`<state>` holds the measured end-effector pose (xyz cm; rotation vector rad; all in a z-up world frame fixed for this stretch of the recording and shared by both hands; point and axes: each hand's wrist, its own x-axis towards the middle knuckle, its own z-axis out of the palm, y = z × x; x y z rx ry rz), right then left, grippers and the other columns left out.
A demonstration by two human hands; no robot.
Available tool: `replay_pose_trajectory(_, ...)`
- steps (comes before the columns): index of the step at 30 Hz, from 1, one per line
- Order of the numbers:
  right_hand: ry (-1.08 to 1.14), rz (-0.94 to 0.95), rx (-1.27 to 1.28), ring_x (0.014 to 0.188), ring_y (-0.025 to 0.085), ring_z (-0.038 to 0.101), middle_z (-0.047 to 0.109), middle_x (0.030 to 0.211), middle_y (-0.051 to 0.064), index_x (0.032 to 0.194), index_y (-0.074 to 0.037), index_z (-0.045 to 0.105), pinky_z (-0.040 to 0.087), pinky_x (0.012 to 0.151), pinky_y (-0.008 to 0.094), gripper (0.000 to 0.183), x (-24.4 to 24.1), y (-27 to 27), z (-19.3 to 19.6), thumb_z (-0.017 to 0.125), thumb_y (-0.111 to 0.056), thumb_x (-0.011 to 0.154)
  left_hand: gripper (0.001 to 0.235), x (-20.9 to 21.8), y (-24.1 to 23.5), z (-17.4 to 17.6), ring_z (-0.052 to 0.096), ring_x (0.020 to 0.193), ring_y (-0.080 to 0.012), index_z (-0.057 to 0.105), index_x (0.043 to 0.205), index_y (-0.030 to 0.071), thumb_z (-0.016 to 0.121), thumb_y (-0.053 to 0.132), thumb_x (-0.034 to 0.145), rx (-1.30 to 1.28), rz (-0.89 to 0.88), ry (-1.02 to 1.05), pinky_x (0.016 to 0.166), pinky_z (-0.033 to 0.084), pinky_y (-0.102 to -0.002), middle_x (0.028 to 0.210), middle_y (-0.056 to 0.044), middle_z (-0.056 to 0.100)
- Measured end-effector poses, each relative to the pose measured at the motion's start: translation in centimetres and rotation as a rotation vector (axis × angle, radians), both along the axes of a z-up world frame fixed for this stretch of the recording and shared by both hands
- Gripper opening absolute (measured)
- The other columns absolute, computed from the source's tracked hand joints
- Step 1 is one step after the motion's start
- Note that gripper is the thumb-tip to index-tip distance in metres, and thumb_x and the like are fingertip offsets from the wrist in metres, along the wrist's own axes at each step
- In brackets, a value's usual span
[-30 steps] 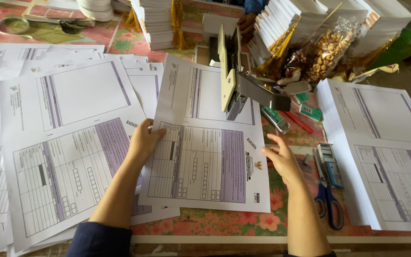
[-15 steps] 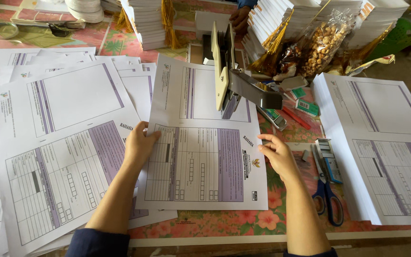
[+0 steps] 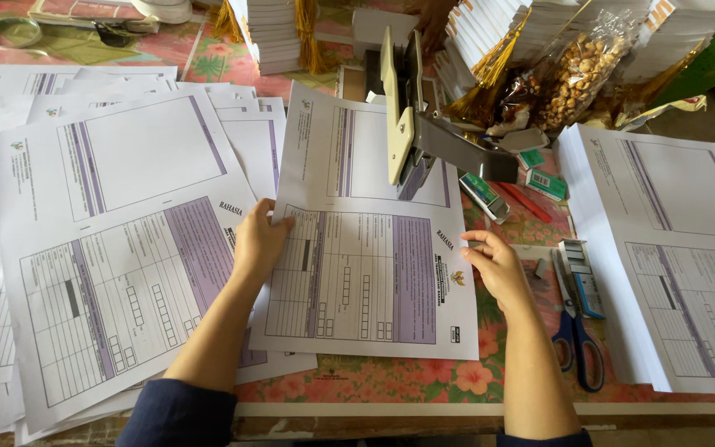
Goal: The person sits on the floor at a low table and repeatedly picks up sheets of paper from a stack. They place the papers under a manual stapler, press the stapler to bind the sheets, and then move the stapled documents to a separate pile on the right.
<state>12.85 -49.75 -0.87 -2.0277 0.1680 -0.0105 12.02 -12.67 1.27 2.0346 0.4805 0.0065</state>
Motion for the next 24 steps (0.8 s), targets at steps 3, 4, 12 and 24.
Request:
replay_pose_trajectory(3,-0.248,-0.017,-0.281,0.078,0.030,0.062,0.066,0.092,0.018,0.111,-0.005,0.066,0.055,0.060,0.035,0.029,-1.1,1.4,4.3,0.068,-0.011,0.082,0.031,0.1,-0.1,0.0,0.065,0.100,-0.0357,0.060,0.115,0.011,0.063,0.022,0.085,0.018,0.015,0.009,0.085,0.049,-0.046,0.097,-0.016,0.071)
replay_pose_trajectory(4,-0.447,-0.038,-0.461,0.089,0.042,0.062,0.062,0.101,0.028,0.112,0.005,0.062,0.056,0.066,0.041,0.032,-1.6,2.0,6.0,0.068,-0.008,0.084,0.031,0.0,-0.2,0.0,0.065,0.100,-0.0353,0.060,0.114,0.012,0.064,0.022,0.085,0.030,0.012,0.017,0.085,0.050,-0.046,0.098,-0.015,0.071)
replay_pose_trajectory(12,-0.766,0.218,-0.193,0.095,0.016,0.057,0.062,0.115,0.009,0.117,-0.008,0.055,0.049,0.079,0.029,0.022,3.0,10.1,24.8,0.049,-0.025,0.104,0.027,0.6,-0.1,-0.2,0.060,0.081,-0.0248,0.057,0.107,0.013,0.059,0.024,0.083,-0.020,0.033,0.073,0.069,0.044,-0.038,0.100,-0.009,0.068)
replay_pose_trajectory(24,-0.852,0.467,-0.687,0.141,0.034,0.033,0.045,0.144,0.010,0.141,-0.012,0.038,0.019,0.117,0.055,0.045,-2.0,14.2,9.4,0.050,-0.022,0.099,0.031,0.5,-0.2,0.0,0.058,0.081,-0.0258,0.055,0.113,0.013,0.057,0.025,0.085,-0.035,0.024,0.084,0.070,0.044,-0.038,0.100,-0.011,0.065)
